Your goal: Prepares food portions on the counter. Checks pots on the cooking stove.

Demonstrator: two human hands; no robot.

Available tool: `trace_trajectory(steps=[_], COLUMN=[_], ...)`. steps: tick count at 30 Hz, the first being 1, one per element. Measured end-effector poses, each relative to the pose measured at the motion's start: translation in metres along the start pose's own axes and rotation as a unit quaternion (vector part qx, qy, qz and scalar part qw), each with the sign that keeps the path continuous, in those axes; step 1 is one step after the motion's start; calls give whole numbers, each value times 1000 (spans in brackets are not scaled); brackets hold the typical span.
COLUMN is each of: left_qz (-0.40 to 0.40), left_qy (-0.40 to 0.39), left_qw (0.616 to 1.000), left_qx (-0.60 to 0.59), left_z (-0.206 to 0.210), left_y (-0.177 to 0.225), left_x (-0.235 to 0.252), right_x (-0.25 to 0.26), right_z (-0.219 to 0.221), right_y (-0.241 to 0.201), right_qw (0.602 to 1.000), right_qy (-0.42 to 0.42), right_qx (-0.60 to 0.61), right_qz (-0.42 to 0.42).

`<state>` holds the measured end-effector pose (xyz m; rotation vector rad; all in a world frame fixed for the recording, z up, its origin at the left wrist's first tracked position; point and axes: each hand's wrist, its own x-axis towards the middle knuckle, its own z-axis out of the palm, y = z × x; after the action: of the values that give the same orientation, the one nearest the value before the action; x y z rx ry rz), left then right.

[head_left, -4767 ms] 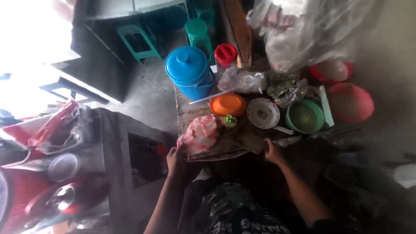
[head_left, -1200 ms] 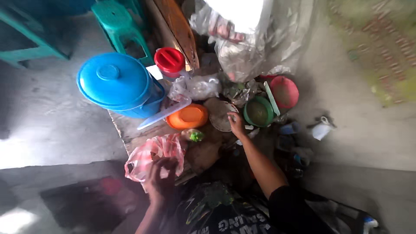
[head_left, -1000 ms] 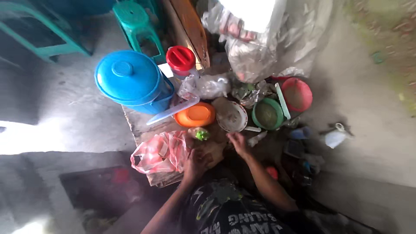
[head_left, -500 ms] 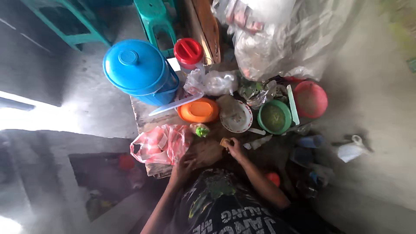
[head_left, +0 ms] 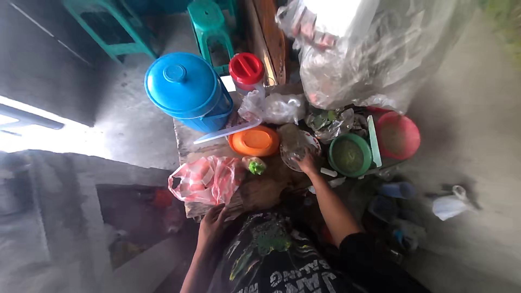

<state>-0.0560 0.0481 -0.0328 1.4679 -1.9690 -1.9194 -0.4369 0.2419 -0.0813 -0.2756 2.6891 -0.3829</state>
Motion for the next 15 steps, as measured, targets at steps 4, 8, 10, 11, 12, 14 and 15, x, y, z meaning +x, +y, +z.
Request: trace_trajectory(steps=[4, 8, 10, 11, 12, 14, 15], left_qz=[10, 0, -7, -8, -10, -21, -24], left_qy=[12, 44, 52, 58, 64, 69, 75], left_qw=[1000, 999, 998, 998, 997, 997, 996], left_qx=[8, -5, -16, -23, -31, -38, -38], left_z=[-10, -17, -19, -20, -23, -29, -32], left_y=[-8, -21, -25, -26, -26, -24, -25], left_x=[-1, -7, -12, -13, -15, -15, -15], right_x=[21, 25, 21, 22, 25, 32, 33], right_z=[-6, -37, -60, -68, -75, -91, -103], right_y=[-13, -35, -49, -53, -55, -60, -65], right_qw=[997, 996, 992, 989, 986, 983, 982], right_qy=[18, 76, 104, 118, 130, 158, 169], right_qx=[-65, 16, 54, 66, 75, 77, 71], right_qz=[-31, -49, -56, -63, -71, -61, -37])
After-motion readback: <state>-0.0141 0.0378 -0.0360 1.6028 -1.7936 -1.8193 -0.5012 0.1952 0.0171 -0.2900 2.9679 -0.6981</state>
